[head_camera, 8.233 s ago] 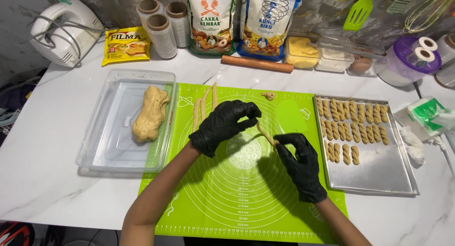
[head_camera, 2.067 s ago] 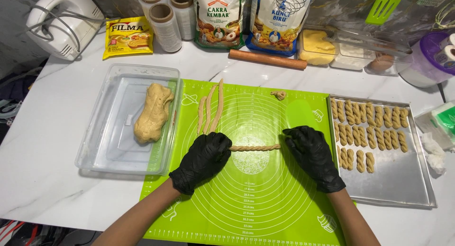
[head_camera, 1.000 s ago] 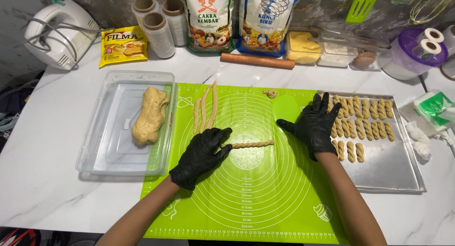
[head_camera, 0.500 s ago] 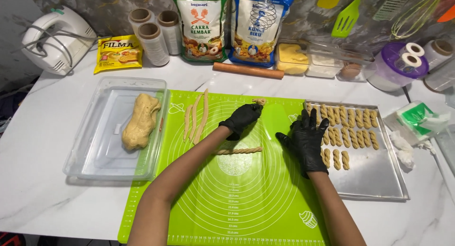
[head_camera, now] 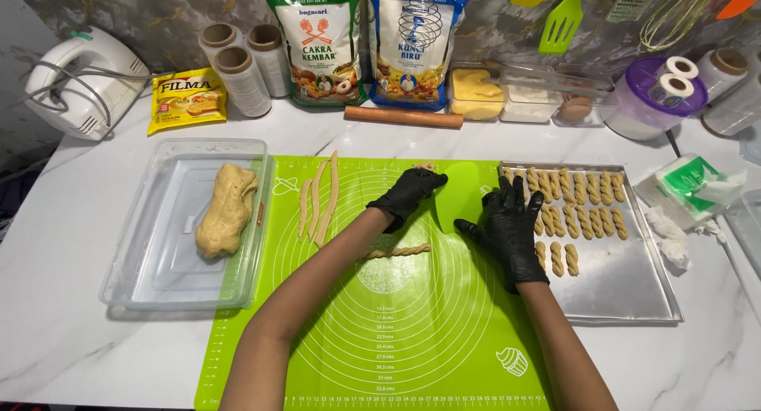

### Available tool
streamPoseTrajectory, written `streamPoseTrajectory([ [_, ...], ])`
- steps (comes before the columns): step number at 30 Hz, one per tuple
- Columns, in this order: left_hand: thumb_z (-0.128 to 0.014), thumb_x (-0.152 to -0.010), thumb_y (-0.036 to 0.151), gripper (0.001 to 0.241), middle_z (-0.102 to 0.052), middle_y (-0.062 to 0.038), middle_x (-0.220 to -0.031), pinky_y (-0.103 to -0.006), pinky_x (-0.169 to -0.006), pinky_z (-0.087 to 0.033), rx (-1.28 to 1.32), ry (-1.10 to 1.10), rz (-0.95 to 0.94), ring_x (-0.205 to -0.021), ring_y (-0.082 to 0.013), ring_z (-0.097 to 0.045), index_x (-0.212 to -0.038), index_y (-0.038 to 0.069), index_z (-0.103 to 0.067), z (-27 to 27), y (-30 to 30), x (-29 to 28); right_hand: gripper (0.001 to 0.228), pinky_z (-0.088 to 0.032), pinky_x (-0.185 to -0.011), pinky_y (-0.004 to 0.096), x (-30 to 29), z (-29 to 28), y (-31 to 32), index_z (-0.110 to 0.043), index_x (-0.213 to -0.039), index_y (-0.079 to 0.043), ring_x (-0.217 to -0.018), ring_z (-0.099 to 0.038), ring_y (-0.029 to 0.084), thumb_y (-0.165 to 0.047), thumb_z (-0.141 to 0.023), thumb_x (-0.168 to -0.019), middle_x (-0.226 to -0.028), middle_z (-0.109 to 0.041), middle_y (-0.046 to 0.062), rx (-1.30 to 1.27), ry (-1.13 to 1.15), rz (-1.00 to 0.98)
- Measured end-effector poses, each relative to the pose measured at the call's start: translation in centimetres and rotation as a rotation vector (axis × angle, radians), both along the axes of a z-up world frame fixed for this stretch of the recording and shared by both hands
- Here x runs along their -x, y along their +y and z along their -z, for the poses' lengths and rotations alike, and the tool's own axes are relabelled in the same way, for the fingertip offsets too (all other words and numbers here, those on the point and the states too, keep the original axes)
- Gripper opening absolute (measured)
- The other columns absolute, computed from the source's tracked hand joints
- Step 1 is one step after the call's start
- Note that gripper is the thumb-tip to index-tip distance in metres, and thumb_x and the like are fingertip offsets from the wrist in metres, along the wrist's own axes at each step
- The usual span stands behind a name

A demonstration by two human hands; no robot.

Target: Twisting thin strips of dough into spiral shapes and arranging them on a baking tray.

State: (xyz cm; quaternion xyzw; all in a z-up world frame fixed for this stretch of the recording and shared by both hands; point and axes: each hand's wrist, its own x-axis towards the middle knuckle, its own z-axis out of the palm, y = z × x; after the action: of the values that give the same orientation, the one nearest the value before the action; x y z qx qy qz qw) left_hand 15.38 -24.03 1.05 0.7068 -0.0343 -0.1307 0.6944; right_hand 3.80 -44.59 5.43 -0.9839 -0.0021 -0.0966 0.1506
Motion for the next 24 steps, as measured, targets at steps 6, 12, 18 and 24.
streamPoseTrajectory([
  [6,-0.077,-0.089,0.049,0.026,-0.078,0.0,-0.102,-0.0376,-0.097,-0.054,-0.225,-0.211,0.106,-0.109,-0.0255,-0.071,-0.106,0.029,-0.077,-3.9,1.5,3.7,0.082,-0.01,-0.13,0.053,0.1,-1.4,2.6,-0.057,-0.146,-0.011,-0.153,-0.029,0.039,-0.057,-0.082,-0.083,-0.159,-0.043,0.017,-0.453,-0.038,0.056],
  [12,-0.072,-0.096,0.046,0.03,-0.07,0.011,-0.1,-0.0299,-0.094,-0.055,-0.367,-0.371,0.054,-0.101,-0.0078,-0.07,-0.126,0.044,-0.069,-11.8,11.8,11.6,0.05,-0.056,-0.099,0.038,4.7,-10.0,7.5,-0.067,-0.137,-0.018,-0.106,-0.07,0.013,-0.016,-0.082,-0.089,-0.114,-0.076,0.004,-1.093,0.045,0.014],
  [18,-0.061,-0.102,0.033,0.037,-0.066,-0.008,-0.12,-0.045,-0.095,-0.053,-0.632,-0.711,0.167,-0.115,-0.0315,-0.065,-0.138,0.025,-0.063,-10.6,18.8,16.0,0.068,-0.049,-0.102,0.047,6.6,-10.3,11.8,-0.05,-0.151,-0.005,-0.106,-0.056,0.018,-0.005,-0.074,-0.088,-0.123,-0.069,0.012,-1.078,0.103,-0.019],
  [24,-0.073,-0.093,0.039,0.05,-0.061,-0.017,-0.128,-0.0525,-0.105,-0.047,-0.774,-1.022,0.149,-0.128,-0.0381,-0.058,-0.135,0.015,-0.061,-8.2,20.7,17.5,0.079,-0.055,-0.08,0.047,7.6,-11.9,15.3,-0.03,-0.163,-0.009,-0.078,-0.073,0.026,-0.013,-0.067,-0.094,-0.098,-0.074,0.02,-0.737,0.148,-0.185],
])
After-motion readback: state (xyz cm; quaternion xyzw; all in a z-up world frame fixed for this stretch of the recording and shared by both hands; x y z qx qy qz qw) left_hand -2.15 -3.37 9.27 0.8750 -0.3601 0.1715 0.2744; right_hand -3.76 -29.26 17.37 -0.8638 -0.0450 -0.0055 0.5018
